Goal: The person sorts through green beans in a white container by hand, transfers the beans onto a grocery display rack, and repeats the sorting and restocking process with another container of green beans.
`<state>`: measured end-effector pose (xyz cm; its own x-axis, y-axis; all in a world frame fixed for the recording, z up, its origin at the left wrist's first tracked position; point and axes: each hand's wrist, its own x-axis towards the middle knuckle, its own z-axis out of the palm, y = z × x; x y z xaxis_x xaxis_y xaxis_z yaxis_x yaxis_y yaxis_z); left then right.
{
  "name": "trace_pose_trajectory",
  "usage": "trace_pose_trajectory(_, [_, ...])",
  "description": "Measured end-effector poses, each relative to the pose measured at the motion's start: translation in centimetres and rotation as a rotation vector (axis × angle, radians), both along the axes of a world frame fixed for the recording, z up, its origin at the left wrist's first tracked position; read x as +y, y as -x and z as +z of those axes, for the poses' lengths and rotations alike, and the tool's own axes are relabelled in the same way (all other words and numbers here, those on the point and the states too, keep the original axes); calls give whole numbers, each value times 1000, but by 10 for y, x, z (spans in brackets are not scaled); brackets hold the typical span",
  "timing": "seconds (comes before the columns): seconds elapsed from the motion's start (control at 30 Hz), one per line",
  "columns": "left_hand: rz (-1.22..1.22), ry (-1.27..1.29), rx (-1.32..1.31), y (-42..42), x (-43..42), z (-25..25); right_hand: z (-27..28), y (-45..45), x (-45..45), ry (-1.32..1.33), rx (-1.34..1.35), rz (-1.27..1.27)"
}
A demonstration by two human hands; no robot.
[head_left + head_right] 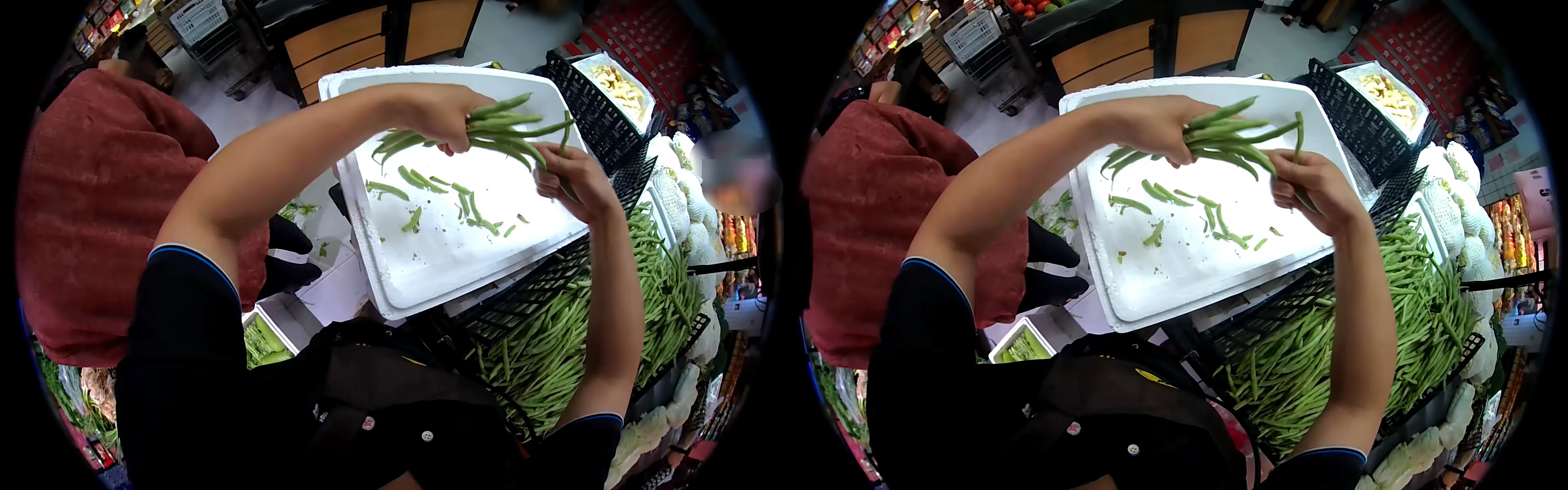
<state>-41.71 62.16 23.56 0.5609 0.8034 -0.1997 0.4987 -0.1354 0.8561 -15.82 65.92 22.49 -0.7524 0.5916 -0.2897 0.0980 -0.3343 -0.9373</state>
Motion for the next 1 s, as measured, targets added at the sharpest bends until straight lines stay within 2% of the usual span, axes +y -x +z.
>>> trace_pose_trajectory(0.07, [98,-3,-41,14,4,5,26,-11,-16,-190,-192,-112])
trace_pose_trajectory(0.1, [145,-6,-61,20,5,8,27,-27,-13,-158,-123,-191])
trace_pose_trajectory(0.13, [305,56,-158,20,1,13,30,-29,-20,-178,-139,-321])
trace_pose_trajectory(0.23, [575,363,-574,-12,-3,5,30,-5,-40,-200,-137,-636])
trace_pose_trajectory(0.3, [567,435,-705,-49,-7,-4,7,20,-46,-196,-14,-622])
trace_pose_trajectory(0.33, [543,449,-796,-65,-7,-14,-4,36,-50,-204,-13,-676])
trace_pose_trajectory(0.37, [490,469,-884,-88,-5,-19,-20,39,-47,-241,-57,-586])
trace_pose_trajectory(0.4, [608,522,-929,-106,-12,-13,-28,49,-53,-199,-47,-725])
trace_pose_trajectory(0.43, [708,583,-971,-117,-18,-9,-29,48,-60,-251,-32,-741])
trace_pose_trajectory(0.47, [683,672,-1010,-126,-13,-13,-34,37,-53,-235,-65,-662])
trace_pose_trajectory(0.5, [571,679,-1030,-129,-17,-13,-49,32,-46,-270,48,-616])
trace_pose_trajectory(0.57, [395,688,-1060,-139,-27,-7,-20,4,-64,-225,77,-542])
trace_pose_trajectory(0.67, [194,569,-732,-157,-27,14,15,-38,-85,-216,213,-417])
trace_pose_trajectory(0.7, [134,502,-638,-170,-26,23,18,-51,-83,-204,290,-464])
trace_pose_trajectory(0.77, [-3,388,-489,-202,-30,46,36,-80,-96,-294,146,-631])
trace_pose_trajectory(0.8, [-58,253,-331,-221,-28,50,42,-97,-99,-282,46,-743])
trace_pose_trajectory(0.83, [-214,181,-288,-237,-27,56,53,-111,-105,-280,15,-848])
trace_pose_trajectory(0.9, [-59,-303,111,-278,-28,65,71,-152,-116,-425,-240,-978])
trace_pose_trajectory(0.97, [-98,-332,188,-298,-36,79,87,-213,-121,-433,-504,-1200])
trace_pose_trajectory(1.0, [-79,-256,58,-302,-41,77,94,-243,-123,-555,-612,-1367])
